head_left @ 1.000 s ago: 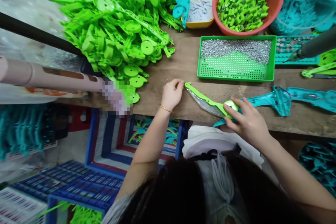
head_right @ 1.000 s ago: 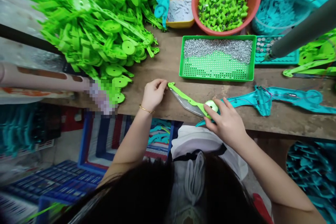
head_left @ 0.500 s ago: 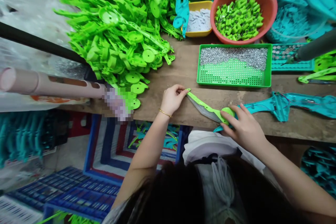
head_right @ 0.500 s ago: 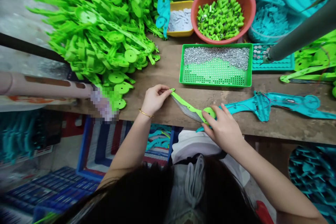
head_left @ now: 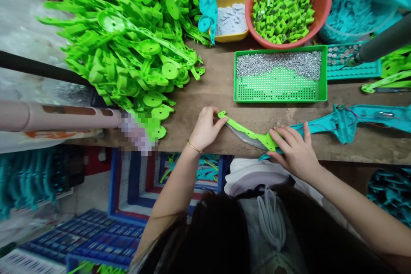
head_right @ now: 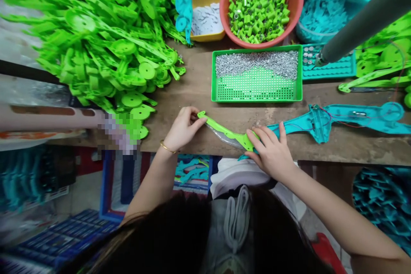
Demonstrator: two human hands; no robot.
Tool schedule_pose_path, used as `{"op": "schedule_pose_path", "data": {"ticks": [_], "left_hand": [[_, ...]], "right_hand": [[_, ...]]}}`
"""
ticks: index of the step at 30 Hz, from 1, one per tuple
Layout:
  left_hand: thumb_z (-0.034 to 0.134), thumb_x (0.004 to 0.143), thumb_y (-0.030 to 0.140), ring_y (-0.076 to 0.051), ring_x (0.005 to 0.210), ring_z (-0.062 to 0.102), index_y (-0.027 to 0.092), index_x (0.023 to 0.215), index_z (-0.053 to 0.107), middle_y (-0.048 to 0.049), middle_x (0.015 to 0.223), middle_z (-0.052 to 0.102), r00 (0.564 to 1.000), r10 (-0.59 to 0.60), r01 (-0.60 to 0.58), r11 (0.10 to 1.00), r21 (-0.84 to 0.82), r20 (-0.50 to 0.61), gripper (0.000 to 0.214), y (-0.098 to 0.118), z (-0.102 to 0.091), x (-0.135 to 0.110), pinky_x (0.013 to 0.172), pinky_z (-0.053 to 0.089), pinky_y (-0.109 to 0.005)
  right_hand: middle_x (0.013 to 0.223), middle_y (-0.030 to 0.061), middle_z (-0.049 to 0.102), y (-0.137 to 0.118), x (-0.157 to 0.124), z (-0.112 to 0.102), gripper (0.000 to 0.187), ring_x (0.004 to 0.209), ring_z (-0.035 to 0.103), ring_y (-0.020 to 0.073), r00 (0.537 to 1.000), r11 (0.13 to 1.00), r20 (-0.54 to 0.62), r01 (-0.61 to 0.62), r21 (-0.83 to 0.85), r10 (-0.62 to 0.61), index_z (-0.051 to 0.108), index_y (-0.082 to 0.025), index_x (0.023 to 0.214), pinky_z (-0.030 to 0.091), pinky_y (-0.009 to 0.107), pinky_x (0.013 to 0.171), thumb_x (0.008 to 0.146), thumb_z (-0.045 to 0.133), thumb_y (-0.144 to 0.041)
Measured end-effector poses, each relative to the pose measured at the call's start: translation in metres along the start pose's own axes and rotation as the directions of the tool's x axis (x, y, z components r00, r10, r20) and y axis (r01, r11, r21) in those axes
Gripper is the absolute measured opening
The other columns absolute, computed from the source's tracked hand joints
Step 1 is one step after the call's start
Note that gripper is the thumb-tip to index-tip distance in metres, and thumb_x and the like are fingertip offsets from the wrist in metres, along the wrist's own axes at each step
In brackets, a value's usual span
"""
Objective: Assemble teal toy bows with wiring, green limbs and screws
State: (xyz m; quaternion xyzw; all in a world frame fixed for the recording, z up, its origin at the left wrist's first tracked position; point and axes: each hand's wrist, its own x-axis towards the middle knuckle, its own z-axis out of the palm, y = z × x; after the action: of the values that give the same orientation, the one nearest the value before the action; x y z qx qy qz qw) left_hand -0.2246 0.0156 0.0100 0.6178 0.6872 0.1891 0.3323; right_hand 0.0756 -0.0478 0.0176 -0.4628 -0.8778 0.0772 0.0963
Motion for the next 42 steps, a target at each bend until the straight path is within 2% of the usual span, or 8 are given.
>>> {"op": "schedule_pose_path", "data": {"ticks": [2,5,8,11,17,21,32,42], "left_hand": [[0.073,0.076,0.036,-0.016,0.082,0.062,0.02,0.091,0.053,-0.0012,0.087,0.063,0.996,-0.089,0.08,0.953,-0.293,-0.018,0.03,-0.002,0.004,-0.003,0.079,0.052,-0.032],[0.079,0.07,0.04,-0.013,0.078,0.067,0.021,0.098,0.051,0.0006,0.085,0.066,0.97,-0.237,0.125,0.672,-0.73,-0.052,0.044,0.008,0.025,-0.013,0.076,0.054,-0.028],[0.084,0.066,0.041,-0.016,0.08,0.071,0.021,0.103,0.049,-0.001,0.087,0.071,0.962,-0.262,0.185,0.429,-0.884,0.074,0.055,0.029,0.058,-0.031,0.078,0.057,-0.032],[0.085,0.066,0.041,-0.02,0.086,0.074,0.022,0.104,0.044,-0.0031,0.09,0.074,0.965,-0.241,0.184,0.353,-0.917,0.102,0.059,0.048,0.086,-0.049,0.083,0.058,-0.037],[0.083,0.072,0.036,-0.02,0.087,0.075,0.022,0.106,0.043,-0.0036,0.091,0.075,0.973,-0.23,0.078,0.441,-0.894,-0.028,0.054,0.061,0.091,-0.062,0.082,0.06,-0.036],[0.081,0.074,0.035,-0.018,0.083,0.075,0.022,0.105,0.043,-0.0035,0.09,0.076,0.97,-0.223,0.034,0.506,-0.862,-0.093,0.051,0.066,0.086,-0.067,0.077,0.061,-0.031],[0.078,0.079,0.038,-0.019,0.08,0.076,0.024,0.106,0.045,-0.0033,0.092,0.076,0.965,-0.198,-0.013,0.616,-0.788,-0.17,0.045,0.079,0.078,-0.077,0.071,0.063,-0.029],[0.085,0.069,0.028,-0.017,0.095,0.073,0.024,0.108,0.053,-0.0031,0.106,0.072,0.996,-0.081,0.02,0.474,-0.88,-0.021,0.051,0.06,0.094,-0.076,0.085,0.061,-0.03]], "right_hand": [[0.129,0.0137,0.065,0.002,-0.002,0.001,0.054,0.124,0.054,0.0287,1.0,1.0,0.001,0.015,0.019,-0.015,0.053,-0.015,0.137,0.007,0.062,0.12,0.093,0.054,-0.047],[0.131,0.014,0.064,0.005,-0.004,0.003,0.056,0.126,0.053,0.0293,1.0,0.999,0.007,0.004,0.038,-0.004,0.05,-0.016,0.14,0.006,0.064,0.119,0.093,0.054,-0.048],[0.132,0.0131,0.064,0.006,-0.006,0.002,0.057,0.126,0.053,0.0296,1.0,0.999,-0.002,-0.005,0.051,0.005,0.048,-0.018,0.142,0.005,0.065,0.119,0.093,0.053,-0.048],[0.128,0.0127,0.066,0.007,-0.002,-0.005,0.056,0.122,0.054,0.0292,1.0,0.999,-0.005,0.006,0.042,-0.005,0.05,-0.017,0.139,0.007,0.064,0.118,0.094,0.052,-0.05],[0.099,0.013,0.069,0.008,0.039,-0.013,0.057,0.097,0.057,0.0259,0.987,0.996,0.129,0.092,0.007,-0.092,0.069,-0.014,0.106,0.038,0.041,0.091,0.092,0.044,-0.063],[0.08,0.0105,0.065,0.007,0.064,-0.005,0.061,0.079,0.054,0.0201,0.965,0.992,0.232,0.115,0.056,-0.125,0.071,-0.014,0.085,0.031,0.031,0.067,0.096,0.034,-0.062],[0.079,0.0113,0.067,0.014,0.071,-0.012,0.069,0.079,0.059,0.0201,0.933,0.979,0.309,0.149,0.139,-0.186,0.07,-0.014,0.083,0.028,0.031,0.064,0.093,0.03,-0.069],[0.106,0.0052,0.072,0.037,0.07,-0.049,0.027,0.095,0.065,0.0197,0.818,0.92,0.532,-0.011,0.393,-0.218,0.067,-0.022,0.11,0.039,0.027,0.069,0.093,0.057,-0.042]]}}
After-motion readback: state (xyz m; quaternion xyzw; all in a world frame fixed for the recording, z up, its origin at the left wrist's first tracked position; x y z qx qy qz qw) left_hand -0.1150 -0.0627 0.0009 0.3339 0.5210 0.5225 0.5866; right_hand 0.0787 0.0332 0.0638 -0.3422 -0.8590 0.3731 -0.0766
